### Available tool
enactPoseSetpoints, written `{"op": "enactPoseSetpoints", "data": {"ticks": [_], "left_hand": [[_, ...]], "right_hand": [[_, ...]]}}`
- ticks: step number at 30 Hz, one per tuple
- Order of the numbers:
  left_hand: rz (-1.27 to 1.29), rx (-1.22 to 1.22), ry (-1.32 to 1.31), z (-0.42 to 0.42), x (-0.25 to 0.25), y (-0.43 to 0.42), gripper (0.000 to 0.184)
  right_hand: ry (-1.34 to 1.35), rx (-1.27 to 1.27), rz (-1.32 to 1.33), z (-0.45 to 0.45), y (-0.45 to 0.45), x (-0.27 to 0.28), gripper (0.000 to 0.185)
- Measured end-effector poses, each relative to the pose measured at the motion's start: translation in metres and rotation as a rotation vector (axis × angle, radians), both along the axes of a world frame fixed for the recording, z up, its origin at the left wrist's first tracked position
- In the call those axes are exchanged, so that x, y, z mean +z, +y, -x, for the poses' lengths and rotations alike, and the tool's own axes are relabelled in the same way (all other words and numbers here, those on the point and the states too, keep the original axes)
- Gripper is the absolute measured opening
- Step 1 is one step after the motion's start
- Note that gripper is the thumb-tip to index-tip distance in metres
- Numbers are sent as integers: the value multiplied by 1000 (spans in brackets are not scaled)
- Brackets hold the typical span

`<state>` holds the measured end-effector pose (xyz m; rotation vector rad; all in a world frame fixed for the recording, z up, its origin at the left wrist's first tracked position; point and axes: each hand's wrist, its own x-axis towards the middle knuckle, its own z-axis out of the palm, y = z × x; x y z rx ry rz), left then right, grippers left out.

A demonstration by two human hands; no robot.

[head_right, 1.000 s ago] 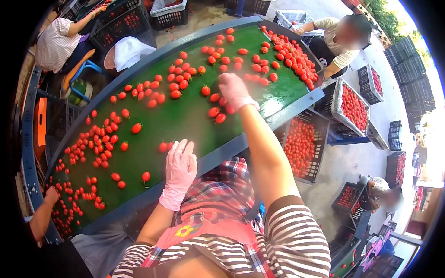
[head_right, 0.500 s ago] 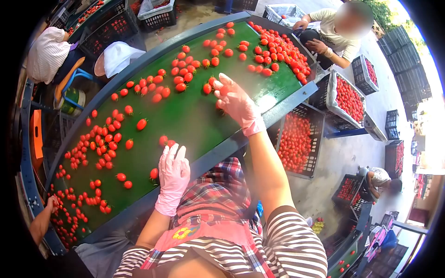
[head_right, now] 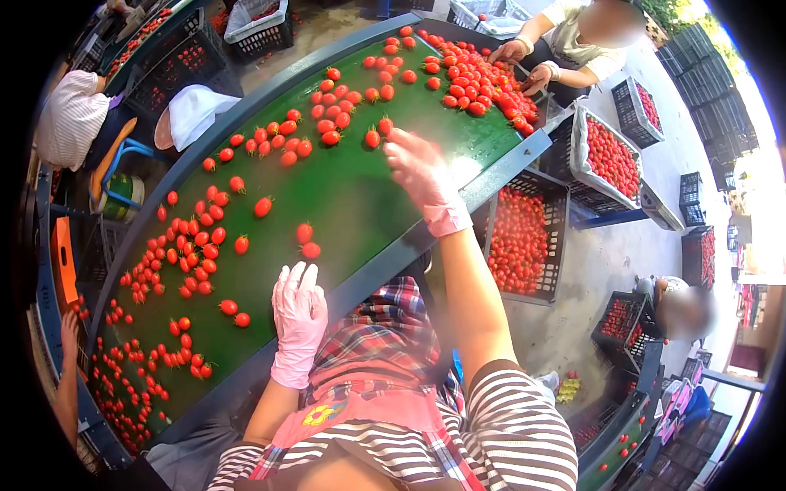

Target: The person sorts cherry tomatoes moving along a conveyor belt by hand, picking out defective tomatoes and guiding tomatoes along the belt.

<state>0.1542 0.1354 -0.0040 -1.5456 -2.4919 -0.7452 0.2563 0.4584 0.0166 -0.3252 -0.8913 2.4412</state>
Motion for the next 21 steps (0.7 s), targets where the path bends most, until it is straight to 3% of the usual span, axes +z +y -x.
{"op": "enactPoseSetpoints", "data": {"ticks": [2,4,5,6,8,9,10,12,16,17,18,19,20,21], "left_hand": [[29,2,52,-1,5,-1,41],[37,11,52,-1,5,-1,40],[37,6,44,0,5,-1,40],[37,1,37,0,5,0,39],[52,-8,18,-1,10,3,40],[60,-2,11,-1,13,4,40],[68,4,4,-1,16,6,41],[78,6,-20,-3,19,6,43],[60,12,-77,-2,21,5,45],[70,15,-99,-3,22,5,46],[82,16,-89,-3,22,5,47],[87,15,-80,-2,21,4,48],[93,13,-72,-3,21,2,48],[96,17,-90,-4,20,3,49]], "right_hand": [[-571,-371,-267,-8,19,-7,41],[-953,-561,-734,-7,32,-8,36],[-1292,-638,-1010,-7,31,-11,43],[-1357,-664,-1074,-3,26,-11,47],[-1209,-449,-1377,4,38,-19,45],[-1009,-281,-1218,7,33,-2,43],[-796,-277,-1289,6,29,-14,45],[-602,114,-579,16,39,0,45],[-568,-317,-460,27,65,21,34],[-681,-430,-495,29,74,22,31],[-723,-658,-770,33,117,-37,32],[-862,-717,-923,33,129,-43,38],[-998,-731,-1060,37,152,-77,39],[-1103,-597,-1203,41,136,-53,41]]}}
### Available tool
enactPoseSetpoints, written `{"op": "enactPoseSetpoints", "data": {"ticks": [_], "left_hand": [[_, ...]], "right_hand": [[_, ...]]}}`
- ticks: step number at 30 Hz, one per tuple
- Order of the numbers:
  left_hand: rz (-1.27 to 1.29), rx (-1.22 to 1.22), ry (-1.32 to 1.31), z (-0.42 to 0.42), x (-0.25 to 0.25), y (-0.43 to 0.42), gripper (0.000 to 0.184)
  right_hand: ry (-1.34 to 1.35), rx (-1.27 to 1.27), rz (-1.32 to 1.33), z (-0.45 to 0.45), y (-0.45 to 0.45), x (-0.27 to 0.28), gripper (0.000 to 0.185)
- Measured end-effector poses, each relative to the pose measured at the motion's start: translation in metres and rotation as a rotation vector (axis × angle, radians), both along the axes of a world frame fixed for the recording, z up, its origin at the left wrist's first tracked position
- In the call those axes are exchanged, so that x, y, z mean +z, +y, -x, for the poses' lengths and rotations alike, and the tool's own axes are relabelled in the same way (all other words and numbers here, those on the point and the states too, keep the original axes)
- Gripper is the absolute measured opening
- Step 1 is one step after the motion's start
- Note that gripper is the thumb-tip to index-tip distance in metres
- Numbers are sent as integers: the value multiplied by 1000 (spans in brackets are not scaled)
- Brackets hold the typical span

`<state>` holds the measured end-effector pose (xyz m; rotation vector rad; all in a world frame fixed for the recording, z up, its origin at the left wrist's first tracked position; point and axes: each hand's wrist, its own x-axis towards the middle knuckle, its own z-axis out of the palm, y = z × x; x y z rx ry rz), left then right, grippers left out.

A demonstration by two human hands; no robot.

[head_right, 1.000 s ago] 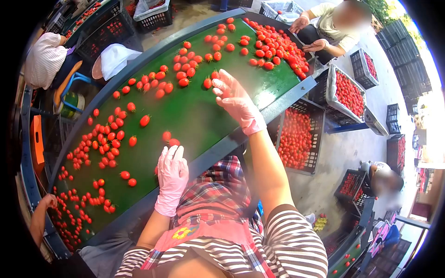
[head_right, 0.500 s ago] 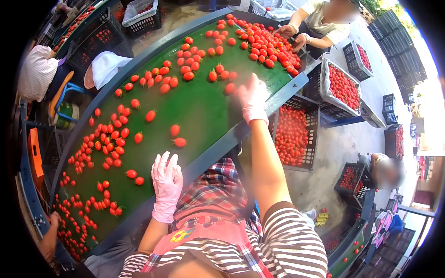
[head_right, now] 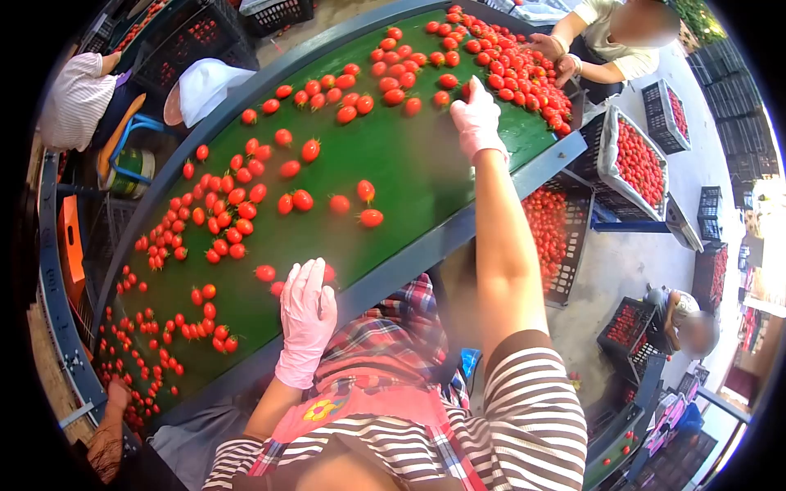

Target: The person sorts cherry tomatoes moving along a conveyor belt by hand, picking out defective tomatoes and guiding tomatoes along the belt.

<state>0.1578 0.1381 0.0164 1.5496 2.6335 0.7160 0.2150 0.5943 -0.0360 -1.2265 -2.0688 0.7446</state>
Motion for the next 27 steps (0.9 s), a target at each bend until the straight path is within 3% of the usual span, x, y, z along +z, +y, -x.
{"op": "enactPoseSetpoints", "data": {"ticks": [1,2,3,5,11,15,17,23,25,26,27], "left_hand": [[5,5,0,1,-1,-2,49],[12,8,0,1,-1,-5,48],[8,5,-3,2,-3,-4,48],[-15,2,7,2,-5,-6,47],[-44,-8,-37,1,-4,-6,44],[-69,-14,-22,5,-13,0,44],[-80,-17,-25,8,-15,2,44],[-140,-78,-8,12,-25,-2,41],[-172,-66,-10,13,-24,-2,41],[-168,-81,0,12,-26,-1,41],[-161,-94,9,12,-27,-2,41]], "right_hand": [[-187,75,-33,5,-19,29,46],[-29,294,91,9,-8,1,50],[140,354,419,10,-45,39,52],[439,495,745,10,-78,42,57],[527,405,814,-2,-168,76,65],[595,502,736,-11,-182,83,68],[723,506,854,-15,-186,94,71],[708,372,853,-34,-197,87,58],[711,302,697,-53,-191,84,44],[611,146,522,-70,-186,89,36],[679,78,349,-92,-176,81,31]]}}
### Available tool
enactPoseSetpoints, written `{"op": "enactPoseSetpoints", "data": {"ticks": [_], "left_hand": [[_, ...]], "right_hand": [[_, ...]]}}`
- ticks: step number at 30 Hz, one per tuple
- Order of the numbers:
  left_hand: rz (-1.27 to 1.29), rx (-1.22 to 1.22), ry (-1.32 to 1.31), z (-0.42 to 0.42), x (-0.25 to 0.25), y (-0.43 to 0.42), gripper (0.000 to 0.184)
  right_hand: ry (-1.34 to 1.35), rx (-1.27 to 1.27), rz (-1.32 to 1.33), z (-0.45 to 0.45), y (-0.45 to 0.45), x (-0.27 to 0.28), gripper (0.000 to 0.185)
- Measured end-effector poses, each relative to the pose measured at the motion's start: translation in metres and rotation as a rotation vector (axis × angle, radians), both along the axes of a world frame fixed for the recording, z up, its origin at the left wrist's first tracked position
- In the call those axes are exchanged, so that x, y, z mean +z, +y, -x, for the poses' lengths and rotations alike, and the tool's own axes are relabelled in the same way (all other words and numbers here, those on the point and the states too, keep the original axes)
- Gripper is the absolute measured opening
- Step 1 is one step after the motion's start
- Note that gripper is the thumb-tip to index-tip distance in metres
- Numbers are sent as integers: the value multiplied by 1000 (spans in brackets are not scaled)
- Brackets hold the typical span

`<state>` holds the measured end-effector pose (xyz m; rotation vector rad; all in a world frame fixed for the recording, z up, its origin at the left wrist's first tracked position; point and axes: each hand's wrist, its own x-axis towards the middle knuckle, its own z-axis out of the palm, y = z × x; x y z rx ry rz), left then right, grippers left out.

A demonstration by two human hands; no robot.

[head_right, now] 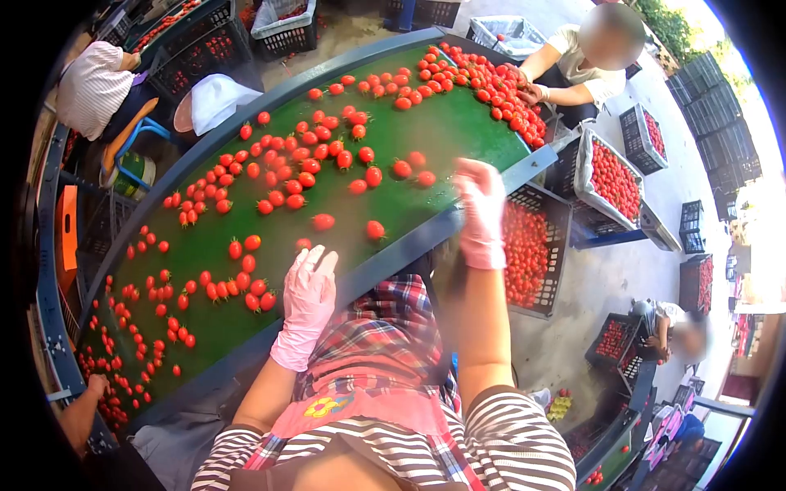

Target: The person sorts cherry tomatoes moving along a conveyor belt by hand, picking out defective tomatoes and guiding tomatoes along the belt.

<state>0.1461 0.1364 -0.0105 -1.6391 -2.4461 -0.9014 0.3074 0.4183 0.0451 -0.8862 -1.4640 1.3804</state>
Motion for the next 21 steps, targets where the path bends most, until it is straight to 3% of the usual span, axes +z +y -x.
{"op": "enactPoseSetpoints", "data": {"ticks": [2,3,4,6,7,8,10,11,12,14,16,19,21], "left_hand": [[-41,-28,9,1,7,15,42],[-43,-61,20,1,18,30,43],[-45,-94,30,0,27,47,44],[-43,-189,73,-3,31,83,46],[-19,-232,161,0,20,100,48],[32,-235,257,6,5,112,44],[127,-150,350,33,-11,125,34],[227,-19,368,44,-1,130,25],[225,65,392,61,3,136,21],[129,64,290,98,18,150,27],[97,127,361,145,37,175,42],[333,295,-17,194,41,201,70],[465,237,-40,203,29,212,67]], "right_hand": [[-140,-322,-146,-44,32,-22,27],[-670,-484,-456,-70,41,-23,26],[-876,-609,-419,-72,40,-19,28],[-814,-468,-631,-65,44,-31,32],[-717,-260,-501,-44,29,-23,33],[-748,-106,-549,-22,15,-20,36],[-711,-19,-707,10,-7,-45,40],[-765,23,-592,18,-18,-50,39],[-946,12,-684,19,-23,-71,39],[-923,-14,-554,24,-27,-64,41],[-917,-14,-556,27,-24,-65,47],[-932,-66,-600,34,-29,-58,61],[-1013,-76,-620,37,-29,-50,78]]}}
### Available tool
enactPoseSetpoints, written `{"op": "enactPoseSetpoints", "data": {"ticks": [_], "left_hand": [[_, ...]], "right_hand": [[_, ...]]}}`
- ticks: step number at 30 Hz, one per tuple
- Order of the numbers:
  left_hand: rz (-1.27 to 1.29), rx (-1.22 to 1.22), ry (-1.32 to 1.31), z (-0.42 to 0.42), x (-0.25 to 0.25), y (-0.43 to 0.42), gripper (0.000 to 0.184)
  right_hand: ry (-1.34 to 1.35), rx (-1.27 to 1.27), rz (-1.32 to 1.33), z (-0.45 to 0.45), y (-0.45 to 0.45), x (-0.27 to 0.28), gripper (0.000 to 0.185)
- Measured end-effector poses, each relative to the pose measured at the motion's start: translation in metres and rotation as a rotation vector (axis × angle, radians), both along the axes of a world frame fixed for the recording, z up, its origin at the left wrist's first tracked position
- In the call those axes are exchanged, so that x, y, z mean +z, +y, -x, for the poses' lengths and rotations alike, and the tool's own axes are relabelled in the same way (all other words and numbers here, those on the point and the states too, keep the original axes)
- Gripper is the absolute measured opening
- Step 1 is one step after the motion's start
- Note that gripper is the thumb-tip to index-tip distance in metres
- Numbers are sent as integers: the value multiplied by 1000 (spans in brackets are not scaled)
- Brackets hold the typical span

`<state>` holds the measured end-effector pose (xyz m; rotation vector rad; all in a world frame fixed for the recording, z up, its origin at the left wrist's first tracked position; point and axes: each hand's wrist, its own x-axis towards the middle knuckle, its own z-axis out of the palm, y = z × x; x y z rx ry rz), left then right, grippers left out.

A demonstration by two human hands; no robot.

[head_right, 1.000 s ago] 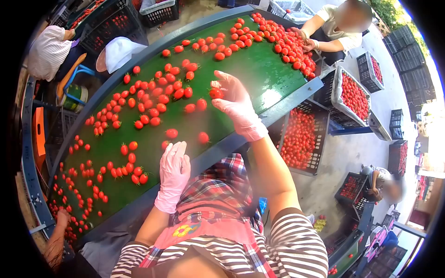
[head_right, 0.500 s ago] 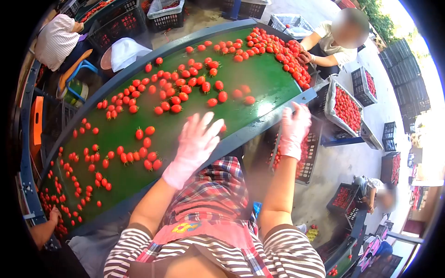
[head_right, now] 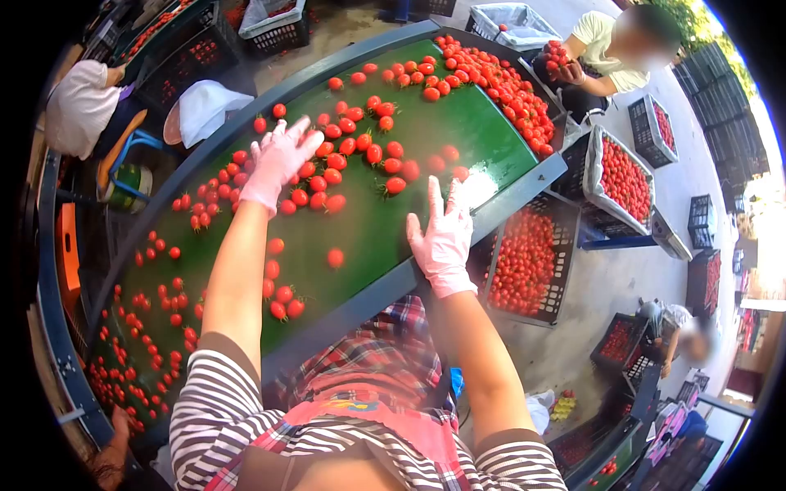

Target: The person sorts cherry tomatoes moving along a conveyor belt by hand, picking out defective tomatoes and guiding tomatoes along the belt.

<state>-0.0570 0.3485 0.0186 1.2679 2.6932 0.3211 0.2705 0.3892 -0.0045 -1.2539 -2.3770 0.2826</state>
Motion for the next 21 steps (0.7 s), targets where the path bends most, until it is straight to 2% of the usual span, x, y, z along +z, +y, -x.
{"op": "enactPoseSetpoints", "data": {"ticks": [2,3,5,6,7,9,10,11,13,14,16,19,20,21], "left_hand": [[96,-167,23,-10,8,-1,60],[208,-210,-155,-12,27,0,54],[242,-228,76,-37,72,5,38],[111,-302,285,-43,68,20,23],[-155,-304,292,-42,46,53,17],[-378,-464,176,-63,37,114,33],[-525,-659,340,-53,-12,150,37],[-103,-676,244,-66,-14,163,35],[0,-484,-7,-70,-8,187,31],[11,-496,-8,-78,-12,194,31],[22,-544,259,-89,0,192,25],[65,-668,452,-105,-3,181,21],[-55,-647,358,-108,-5,176,19],[-351,-573,163,-120,1,164,21]], "right_hand": [[-102,3,11,0,5,6,70],[-134,3,14,1,4,9,65],[-86,2,23,3,-2,9,60],[-28,6,30,5,-8,8,56],[-8,-5,10,7,-10,8,51],[19,15,34,5,-11,6,50],[32,17,36,6,-13,6,48],[37,26,40,6,-14,4,46],[26,10,64,9,-18,8,45],[40,3,52,7,-17,6,43],[45,1,63,3,-10,9,43],[62,16,34,8,-16,9,41],[54,16,35,9,-16,8,41],[47,16,36,9,-16,7,41]]}}
